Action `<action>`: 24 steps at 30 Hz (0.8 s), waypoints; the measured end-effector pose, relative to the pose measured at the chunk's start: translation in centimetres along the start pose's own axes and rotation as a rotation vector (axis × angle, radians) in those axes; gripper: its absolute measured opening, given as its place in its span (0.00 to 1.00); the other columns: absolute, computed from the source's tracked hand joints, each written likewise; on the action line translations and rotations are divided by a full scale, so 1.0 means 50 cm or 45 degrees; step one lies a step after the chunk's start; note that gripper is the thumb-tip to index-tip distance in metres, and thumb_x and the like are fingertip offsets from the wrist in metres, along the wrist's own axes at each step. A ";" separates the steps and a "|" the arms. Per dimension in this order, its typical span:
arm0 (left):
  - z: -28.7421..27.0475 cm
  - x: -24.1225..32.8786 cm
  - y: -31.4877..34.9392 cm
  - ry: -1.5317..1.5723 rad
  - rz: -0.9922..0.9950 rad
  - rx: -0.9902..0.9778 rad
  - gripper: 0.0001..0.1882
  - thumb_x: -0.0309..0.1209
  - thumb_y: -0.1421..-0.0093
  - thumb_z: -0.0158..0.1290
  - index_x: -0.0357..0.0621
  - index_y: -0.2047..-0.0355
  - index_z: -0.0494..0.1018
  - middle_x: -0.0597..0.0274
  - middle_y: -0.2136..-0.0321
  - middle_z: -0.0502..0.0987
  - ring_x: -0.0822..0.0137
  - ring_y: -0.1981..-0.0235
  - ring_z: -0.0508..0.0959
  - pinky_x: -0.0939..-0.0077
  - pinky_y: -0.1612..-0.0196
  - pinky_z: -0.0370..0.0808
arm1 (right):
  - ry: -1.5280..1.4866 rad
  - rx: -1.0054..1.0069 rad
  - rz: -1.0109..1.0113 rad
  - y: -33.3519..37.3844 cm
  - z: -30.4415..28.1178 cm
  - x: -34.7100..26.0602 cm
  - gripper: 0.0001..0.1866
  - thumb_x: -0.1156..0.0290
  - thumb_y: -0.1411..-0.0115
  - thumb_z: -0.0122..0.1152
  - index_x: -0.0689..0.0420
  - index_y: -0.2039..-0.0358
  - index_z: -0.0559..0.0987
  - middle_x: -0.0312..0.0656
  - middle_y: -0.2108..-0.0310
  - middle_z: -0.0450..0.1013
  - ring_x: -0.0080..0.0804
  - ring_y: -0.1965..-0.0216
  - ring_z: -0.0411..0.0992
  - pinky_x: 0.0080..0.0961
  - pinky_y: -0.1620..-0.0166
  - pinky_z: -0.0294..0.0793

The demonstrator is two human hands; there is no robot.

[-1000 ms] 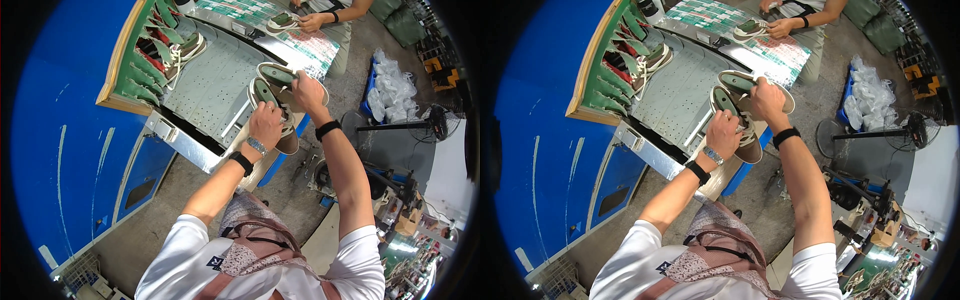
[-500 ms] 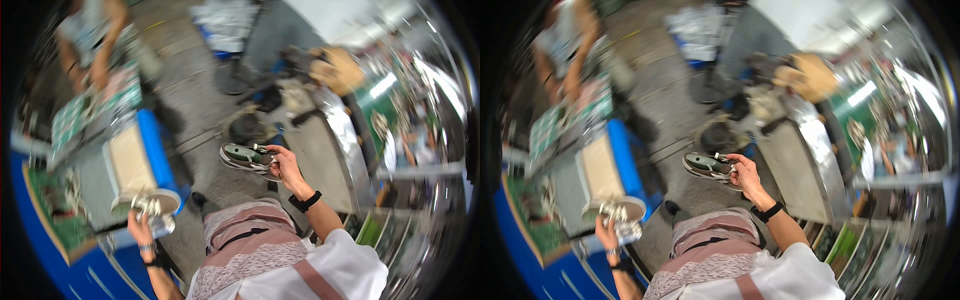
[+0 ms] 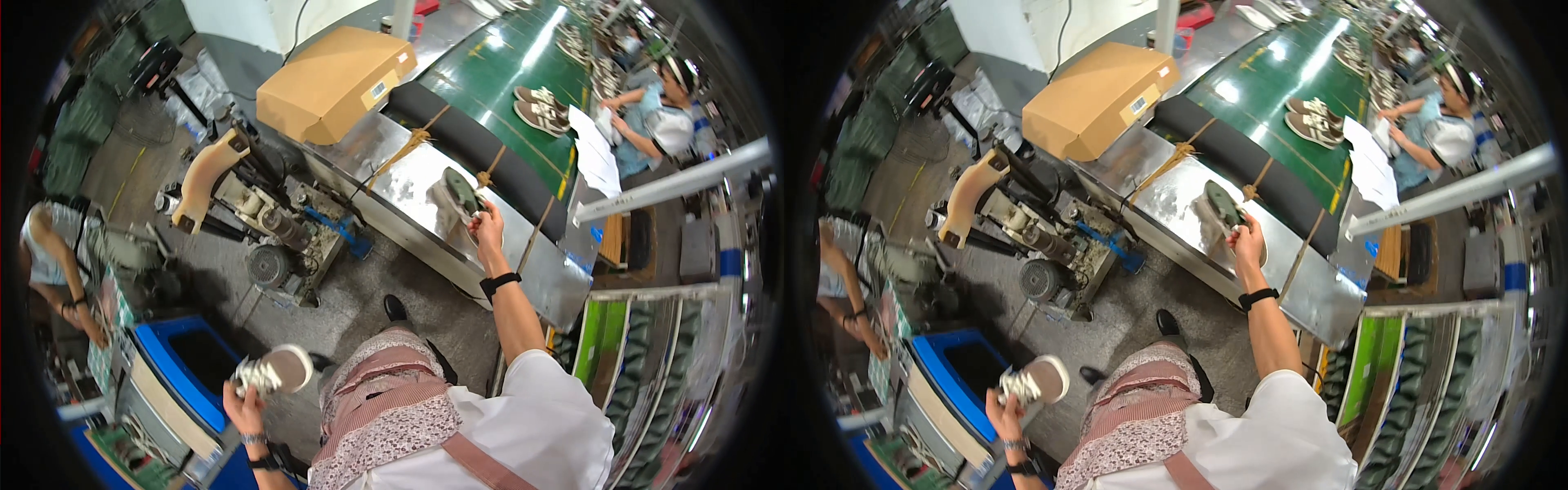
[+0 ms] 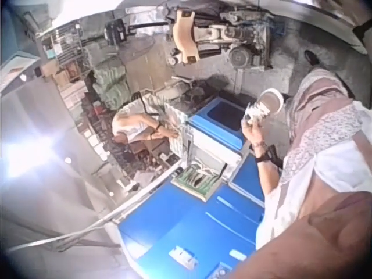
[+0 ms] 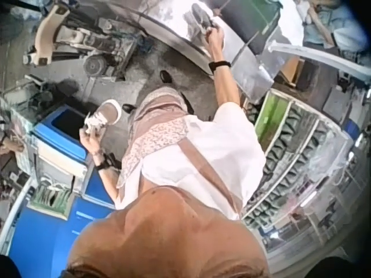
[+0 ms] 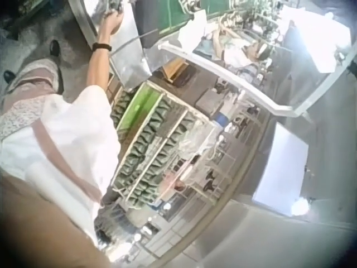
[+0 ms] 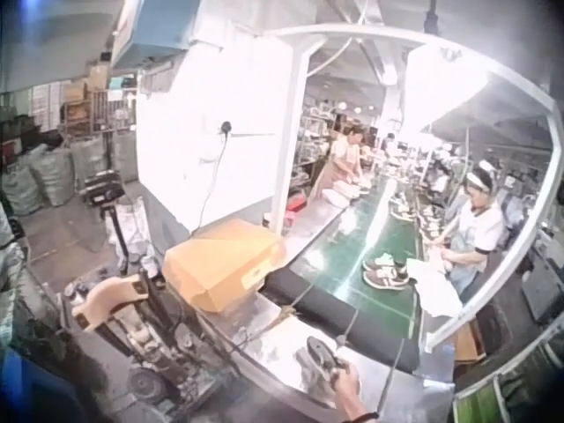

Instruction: Handling shoe lasts and shoes on a production line.

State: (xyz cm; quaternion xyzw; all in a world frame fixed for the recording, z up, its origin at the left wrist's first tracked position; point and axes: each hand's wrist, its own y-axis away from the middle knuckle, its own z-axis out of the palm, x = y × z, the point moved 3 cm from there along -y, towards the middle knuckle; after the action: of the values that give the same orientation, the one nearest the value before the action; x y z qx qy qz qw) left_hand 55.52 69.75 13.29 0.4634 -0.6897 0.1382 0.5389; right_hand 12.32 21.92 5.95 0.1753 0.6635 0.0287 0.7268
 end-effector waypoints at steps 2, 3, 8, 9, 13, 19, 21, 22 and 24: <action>0.117 0.101 0.010 0.135 0.051 -0.078 0.10 0.23 0.44 0.57 0.39 0.61 0.70 0.65 0.73 0.73 0.77 0.81 0.71 0.83 0.81 0.69 | 0.047 -0.002 -0.071 0.016 0.002 0.012 0.39 0.77 0.38 0.51 0.56 0.30 0.44 0.41 0.64 0.73 0.23 0.66 0.73 0.18 0.64 0.73; 0.169 0.146 0.011 0.208 0.058 -0.104 0.12 0.22 0.44 0.57 0.38 0.59 0.71 0.64 0.71 0.75 0.76 0.79 0.73 0.81 0.78 0.71 | 0.125 -0.101 -0.113 0.045 0.021 0.016 0.39 0.73 0.37 0.55 0.54 0.30 0.45 0.43 0.60 0.73 0.27 0.63 0.74 0.24 0.61 0.75; 0.359 0.299 0.027 0.355 0.220 -0.498 0.08 0.18 0.45 0.58 0.37 0.67 0.70 0.64 0.69 0.72 0.74 0.75 0.76 0.78 0.73 0.74 | -0.408 -1.365 0.993 0.326 0.204 0.049 0.41 0.36 0.34 0.40 0.50 0.30 0.52 0.49 0.34 0.58 0.39 0.37 0.60 0.37 0.36 0.60; 0.377 0.314 0.025 0.340 0.309 -0.595 0.08 0.18 0.44 0.58 0.37 0.69 0.69 0.64 0.67 0.72 0.74 0.74 0.76 0.78 0.72 0.75 | -0.710 -1.368 1.339 0.365 0.246 0.045 0.36 0.40 0.31 0.38 0.52 0.32 0.58 0.48 0.36 0.61 0.37 0.39 0.63 0.34 0.38 0.63; 0.401 0.307 -0.001 0.504 0.262 -0.680 0.10 0.18 0.46 0.58 0.39 0.68 0.68 0.66 0.69 0.71 0.76 0.72 0.74 0.79 0.69 0.73 | -0.600 -1.477 0.917 0.359 0.302 -0.036 0.35 0.54 0.36 0.52 0.61 0.35 0.59 0.47 0.40 0.65 0.37 0.43 0.68 0.34 0.41 0.68; 0.420 0.259 -0.128 0.256 0.423 -0.395 0.17 0.19 0.51 0.55 0.37 0.58 0.70 0.66 0.67 0.74 0.75 0.65 0.71 0.78 0.60 0.70 | 0.145 -1.454 -0.372 0.294 0.440 -0.112 0.44 0.68 0.47 0.61 0.64 0.32 0.53 0.52 0.36 0.58 0.38 0.36 0.58 0.32 0.35 0.56; 0.426 0.247 -0.175 0.173 0.423 -0.316 0.22 0.19 0.52 0.55 0.35 0.54 0.71 0.60 0.63 0.77 0.70 0.63 0.74 0.74 0.57 0.71 | 0.329 -1.433 -0.567 0.278 0.500 -0.113 0.45 0.69 0.50 0.64 0.64 0.34 0.56 0.54 0.38 0.59 0.42 0.36 0.58 0.33 0.34 0.56; 0.428 0.235 -0.184 0.210 0.380 -0.271 0.23 0.18 0.52 0.54 0.35 0.53 0.71 0.60 0.61 0.78 0.69 0.61 0.75 0.73 0.55 0.72 | 0.488 -1.412 -0.835 0.277 0.526 -0.116 0.45 0.69 0.52 0.65 0.64 0.34 0.57 0.55 0.38 0.59 0.44 0.36 0.58 0.34 0.34 0.56; 0.437 0.224 -0.205 0.361 0.404 -0.239 0.24 0.16 0.50 0.52 0.36 0.50 0.70 0.60 0.57 0.78 0.69 0.58 0.77 0.73 0.53 0.74 | 0.620 -1.295 -1.191 0.285 0.549 -0.121 0.46 0.68 0.55 0.67 0.62 0.35 0.60 0.54 0.38 0.60 0.47 0.36 0.58 0.36 0.34 0.57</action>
State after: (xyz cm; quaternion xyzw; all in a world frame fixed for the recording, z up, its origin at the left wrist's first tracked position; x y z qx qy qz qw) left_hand 50.26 43.73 11.54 0.2729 -0.6813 0.2201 0.6426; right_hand 41.10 27.65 17.47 -0.4967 0.7163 0.0580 0.4866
